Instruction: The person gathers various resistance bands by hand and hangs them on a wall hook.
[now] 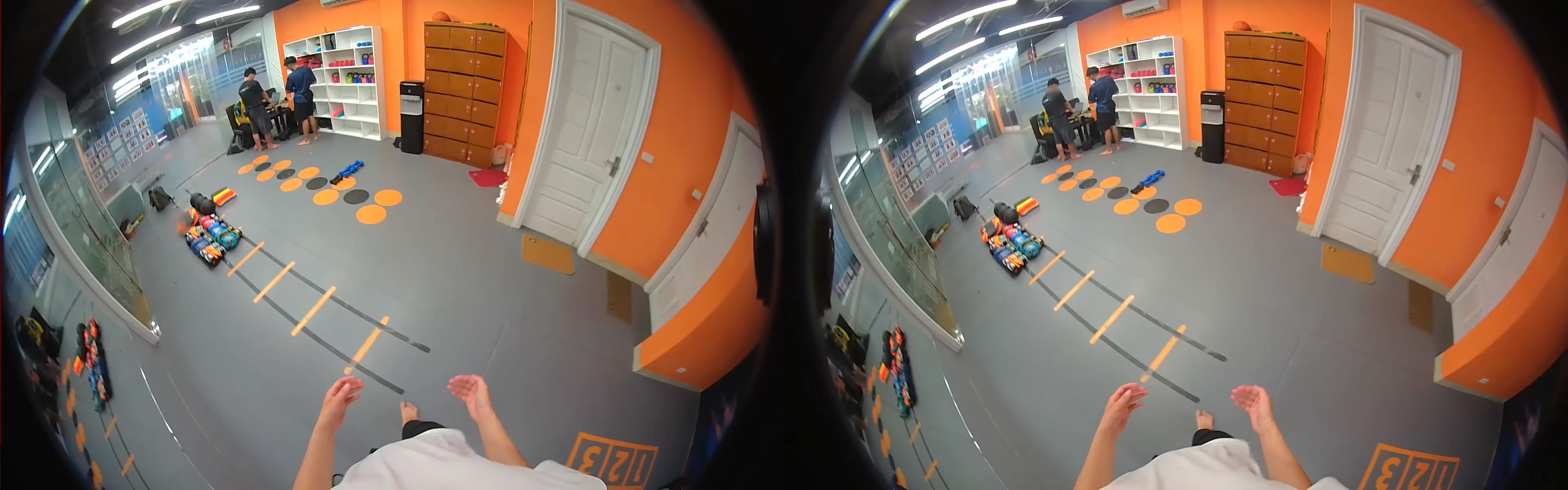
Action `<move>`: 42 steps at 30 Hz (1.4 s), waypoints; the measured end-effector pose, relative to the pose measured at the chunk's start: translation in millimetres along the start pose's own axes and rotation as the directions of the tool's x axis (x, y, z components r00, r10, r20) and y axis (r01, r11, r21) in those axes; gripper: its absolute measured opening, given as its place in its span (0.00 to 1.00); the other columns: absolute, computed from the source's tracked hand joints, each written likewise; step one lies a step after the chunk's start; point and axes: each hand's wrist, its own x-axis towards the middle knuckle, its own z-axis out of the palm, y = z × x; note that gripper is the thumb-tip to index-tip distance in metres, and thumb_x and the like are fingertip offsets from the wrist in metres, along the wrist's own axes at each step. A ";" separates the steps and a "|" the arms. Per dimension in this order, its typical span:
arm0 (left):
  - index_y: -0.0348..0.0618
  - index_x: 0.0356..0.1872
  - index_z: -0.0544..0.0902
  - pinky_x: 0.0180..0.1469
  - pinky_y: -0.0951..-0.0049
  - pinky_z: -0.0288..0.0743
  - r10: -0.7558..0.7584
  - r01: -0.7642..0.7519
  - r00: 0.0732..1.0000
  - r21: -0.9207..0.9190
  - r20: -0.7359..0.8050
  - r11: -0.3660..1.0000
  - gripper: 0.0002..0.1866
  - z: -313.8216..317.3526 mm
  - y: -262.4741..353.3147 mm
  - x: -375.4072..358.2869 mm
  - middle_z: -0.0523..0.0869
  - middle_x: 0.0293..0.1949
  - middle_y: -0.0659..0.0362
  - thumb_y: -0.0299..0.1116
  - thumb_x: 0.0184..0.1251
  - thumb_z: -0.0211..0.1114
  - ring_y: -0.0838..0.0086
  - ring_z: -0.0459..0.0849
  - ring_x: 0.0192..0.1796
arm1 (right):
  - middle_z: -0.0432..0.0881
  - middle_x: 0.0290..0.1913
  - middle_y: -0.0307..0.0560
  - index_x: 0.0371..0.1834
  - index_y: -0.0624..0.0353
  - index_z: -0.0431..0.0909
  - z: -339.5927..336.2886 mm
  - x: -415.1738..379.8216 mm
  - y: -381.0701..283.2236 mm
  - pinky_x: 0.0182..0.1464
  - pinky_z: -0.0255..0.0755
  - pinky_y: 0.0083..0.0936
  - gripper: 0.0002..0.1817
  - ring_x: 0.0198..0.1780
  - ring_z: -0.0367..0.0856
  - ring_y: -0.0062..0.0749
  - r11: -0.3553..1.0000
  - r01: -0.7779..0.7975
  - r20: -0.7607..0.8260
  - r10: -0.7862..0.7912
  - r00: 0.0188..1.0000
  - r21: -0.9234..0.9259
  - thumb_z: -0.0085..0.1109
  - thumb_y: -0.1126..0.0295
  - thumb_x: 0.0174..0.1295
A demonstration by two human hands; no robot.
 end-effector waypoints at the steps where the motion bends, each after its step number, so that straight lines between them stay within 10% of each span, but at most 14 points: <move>1: 0.43 0.51 0.73 0.54 0.70 0.68 -0.002 0.002 1.000 0.025 -0.006 1.000 0.13 -4.9 11.6 20.7 0.80 0.50 0.56 0.35 0.70 0.51 0.69 0.77 0.56 | 0.81 0.44 0.55 0.43 0.65 0.76 13.7 30.8 -8.3 0.51 0.71 0.32 0.22 0.48 0.80 0.41 1.000 0.020 0.000 -0.020 1.000 -0.004 0.36 0.58 0.65; 14: 0.42 0.52 0.71 0.51 0.66 0.71 0.042 -0.062 0.990 -0.149 -0.136 0.987 0.16 -72.7 115.6 347.9 0.77 0.52 0.55 0.40 0.70 0.52 0.65 0.76 0.55 | 0.81 0.47 0.52 0.46 0.64 0.76 187.7 364.7 -167.1 0.54 0.70 0.30 0.22 0.50 0.80 0.37 0.955 0.187 0.343 -0.101 0.934 -0.229 0.35 0.60 0.67; 31: 0.38 0.58 0.68 0.57 0.66 0.68 -0.228 0.208 0.804 0.100 0.550 0.973 0.20 90.0 296.8 847.8 0.75 0.56 0.51 0.37 0.70 0.51 0.64 0.74 0.59 | 0.79 0.50 0.57 0.50 0.67 0.72 171.6 615.5 -325.1 0.55 0.68 0.33 0.29 0.52 0.77 0.41 0.919 0.368 -0.373 -0.295 0.880 0.140 0.34 0.52 0.64; 42: 0.42 0.61 0.66 0.56 0.66 0.66 -0.125 0.137 0.962 -0.033 0.243 0.990 0.22 110.6 348.3 1094.9 0.73 0.57 0.55 0.43 0.71 0.48 0.64 0.70 0.61 | 0.79 0.51 0.54 0.52 0.64 0.74 194.4 919.2 -482.7 0.57 0.67 0.33 0.28 0.52 0.78 0.38 0.959 0.284 -0.101 -0.282 0.954 0.001 0.32 0.52 0.66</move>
